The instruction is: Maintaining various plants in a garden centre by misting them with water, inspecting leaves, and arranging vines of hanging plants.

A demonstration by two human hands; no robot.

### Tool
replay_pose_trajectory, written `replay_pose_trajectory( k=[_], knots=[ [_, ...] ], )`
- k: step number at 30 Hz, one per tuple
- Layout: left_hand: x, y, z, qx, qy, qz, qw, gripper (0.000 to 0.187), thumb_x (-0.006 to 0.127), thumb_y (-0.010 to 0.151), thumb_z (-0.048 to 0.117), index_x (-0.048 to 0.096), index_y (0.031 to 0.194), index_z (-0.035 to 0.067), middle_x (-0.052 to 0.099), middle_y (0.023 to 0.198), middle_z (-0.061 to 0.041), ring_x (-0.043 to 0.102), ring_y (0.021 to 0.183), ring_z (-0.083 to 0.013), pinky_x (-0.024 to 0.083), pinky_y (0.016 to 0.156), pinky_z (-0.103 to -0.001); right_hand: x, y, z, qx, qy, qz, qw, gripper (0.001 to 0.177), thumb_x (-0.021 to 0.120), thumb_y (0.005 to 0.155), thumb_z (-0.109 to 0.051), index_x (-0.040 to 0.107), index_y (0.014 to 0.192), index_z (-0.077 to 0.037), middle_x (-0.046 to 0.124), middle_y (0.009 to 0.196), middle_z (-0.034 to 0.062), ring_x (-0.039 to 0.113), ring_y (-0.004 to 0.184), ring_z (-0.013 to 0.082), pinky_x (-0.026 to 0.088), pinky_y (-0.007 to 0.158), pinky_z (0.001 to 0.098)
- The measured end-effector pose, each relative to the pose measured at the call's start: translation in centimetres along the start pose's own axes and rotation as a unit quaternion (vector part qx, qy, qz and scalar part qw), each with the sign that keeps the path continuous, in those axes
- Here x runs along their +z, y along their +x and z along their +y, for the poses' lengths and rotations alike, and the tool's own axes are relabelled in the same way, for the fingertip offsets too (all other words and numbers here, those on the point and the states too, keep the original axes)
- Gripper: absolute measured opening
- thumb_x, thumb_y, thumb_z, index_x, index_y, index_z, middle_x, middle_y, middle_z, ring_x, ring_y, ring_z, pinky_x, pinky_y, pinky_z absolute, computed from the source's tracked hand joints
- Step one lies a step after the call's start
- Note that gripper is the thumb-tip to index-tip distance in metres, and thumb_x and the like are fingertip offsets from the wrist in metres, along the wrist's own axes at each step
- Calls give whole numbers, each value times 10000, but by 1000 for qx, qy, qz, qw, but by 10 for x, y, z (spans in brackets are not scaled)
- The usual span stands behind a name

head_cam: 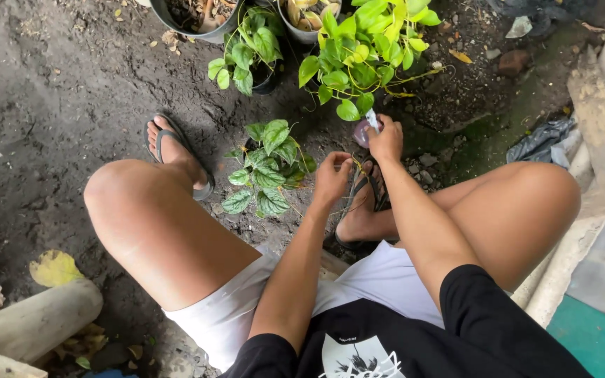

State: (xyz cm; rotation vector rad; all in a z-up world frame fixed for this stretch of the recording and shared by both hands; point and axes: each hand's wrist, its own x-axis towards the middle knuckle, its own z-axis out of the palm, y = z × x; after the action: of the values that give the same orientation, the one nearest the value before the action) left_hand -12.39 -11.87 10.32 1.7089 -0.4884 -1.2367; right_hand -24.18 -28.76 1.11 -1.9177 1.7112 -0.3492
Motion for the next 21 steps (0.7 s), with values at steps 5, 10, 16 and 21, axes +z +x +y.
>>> replay_pose_trajectory(
  k=[5,10,16,21],
  knots=[
    [-13,2,22,6,-19,20,1000,226,598,1051,205,679,1213,68,735,1130,-165,749,1048,-313,603,883,-482,-9,-13,-14,43,-92,-59,993,282,724,898,-314,724,1141,-172,712,972,92,738,942,375,596,774,522],
    [-27,-17,66,34,-30,79,996,316,570,1068,224,645,1288,8,710,1190,-233,737,1055,-352,598,879,-494,-30,-50,-60,-91,-2,77,993,142,791,834,-227,771,924,-119,700,767,101,730,732,329,576,643,431],
    [-53,-17,75,58,-53,187,979,579,638,1022,428,607,1394,-14,692,1257,-237,703,1120,-402,562,952,-519,-71,-109,-156,-330,119,8,937,211,806,703,-21,759,906,-52,665,726,151,693,691,386,556,608,437],
    [-90,-54,112,89,-80,238,964,344,652,1020,333,716,1217,58,757,1028,-180,745,979,-337,596,829,-487,-65,-142,-192,-356,170,36,918,212,895,743,-124,728,869,-90,593,652,102,661,612,317,510,525,362]
  ],
)
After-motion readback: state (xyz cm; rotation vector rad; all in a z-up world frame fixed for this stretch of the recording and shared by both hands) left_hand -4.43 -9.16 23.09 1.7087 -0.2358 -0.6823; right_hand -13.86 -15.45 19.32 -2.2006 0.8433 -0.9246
